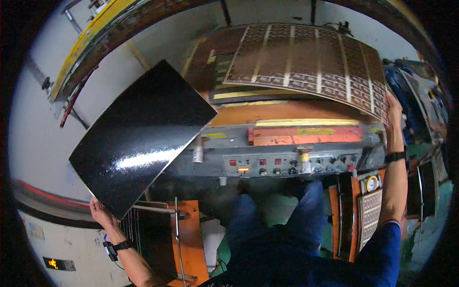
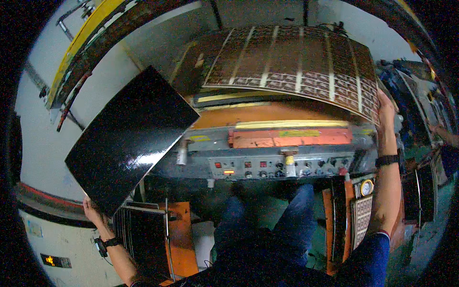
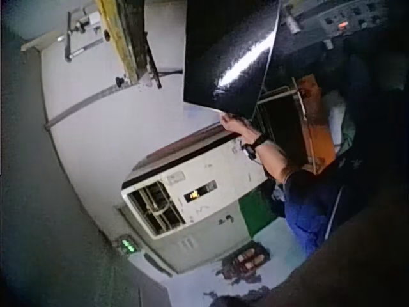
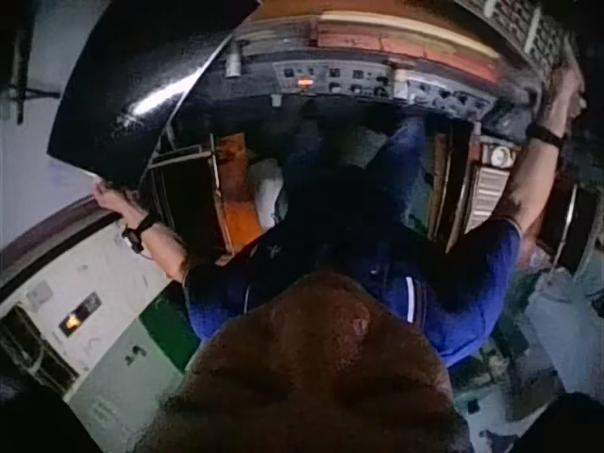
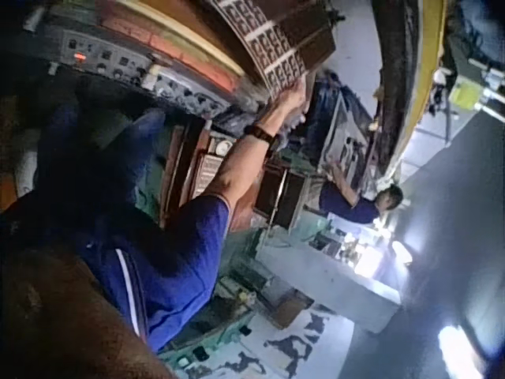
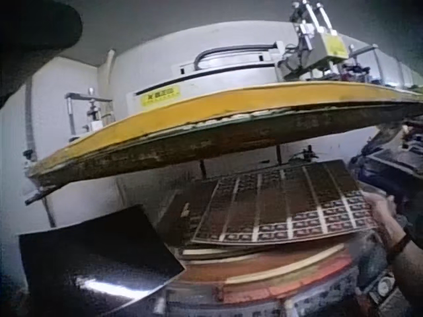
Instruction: Operating a manual screen printing machine to print patterns on panels.
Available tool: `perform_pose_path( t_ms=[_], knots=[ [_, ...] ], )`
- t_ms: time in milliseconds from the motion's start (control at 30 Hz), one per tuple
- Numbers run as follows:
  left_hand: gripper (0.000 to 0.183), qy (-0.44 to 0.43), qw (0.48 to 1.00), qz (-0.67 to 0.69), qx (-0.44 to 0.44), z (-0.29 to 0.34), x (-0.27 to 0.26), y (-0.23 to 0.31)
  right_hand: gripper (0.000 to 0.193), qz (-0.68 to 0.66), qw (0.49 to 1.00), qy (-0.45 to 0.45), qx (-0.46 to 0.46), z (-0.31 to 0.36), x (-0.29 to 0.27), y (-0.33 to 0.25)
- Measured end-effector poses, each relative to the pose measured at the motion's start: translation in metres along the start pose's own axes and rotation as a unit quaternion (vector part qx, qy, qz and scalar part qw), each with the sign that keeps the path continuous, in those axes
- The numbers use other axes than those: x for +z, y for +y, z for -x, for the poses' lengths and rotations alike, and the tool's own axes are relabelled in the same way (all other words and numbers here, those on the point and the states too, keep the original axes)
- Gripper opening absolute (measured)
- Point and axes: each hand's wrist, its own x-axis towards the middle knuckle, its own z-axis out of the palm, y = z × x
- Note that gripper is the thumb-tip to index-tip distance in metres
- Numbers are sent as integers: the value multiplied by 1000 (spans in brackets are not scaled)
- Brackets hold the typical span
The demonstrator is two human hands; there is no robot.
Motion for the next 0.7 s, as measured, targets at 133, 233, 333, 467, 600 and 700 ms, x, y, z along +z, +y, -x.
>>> perform_pose_path(
  t_ms=[133, 233, 333, 467, 600, 700],
  knots=[
    [15, 24, 999, 10, 21, -3, -34, -1, 23, 168, 986, -6, -20, -70, 57, 56],
    [17, -5, 999, 20, 31, -1, -38, -1, 24, 256, 966, -18, -15, -109, 74, 90],
    [19, 9, 1000, -17, 17, -1, -37, 1, 25, 301, 953, -37, -1, -132, 77, 106],
    [21, -6, 1000, 10, 17, -5, -33, 2, 28, 318, 946, -57, 28, -144, 70, 109],
    [20, 16, 1000, -6, 14, -6, -32, 5, 32, 312, 946, -69, 52, -156, 57, 107],
    [20, 18, 1000, -11, 7, -5, -32, 7, 35, 282, 954, -73, 70, -153, 45, 107]
  ],
)
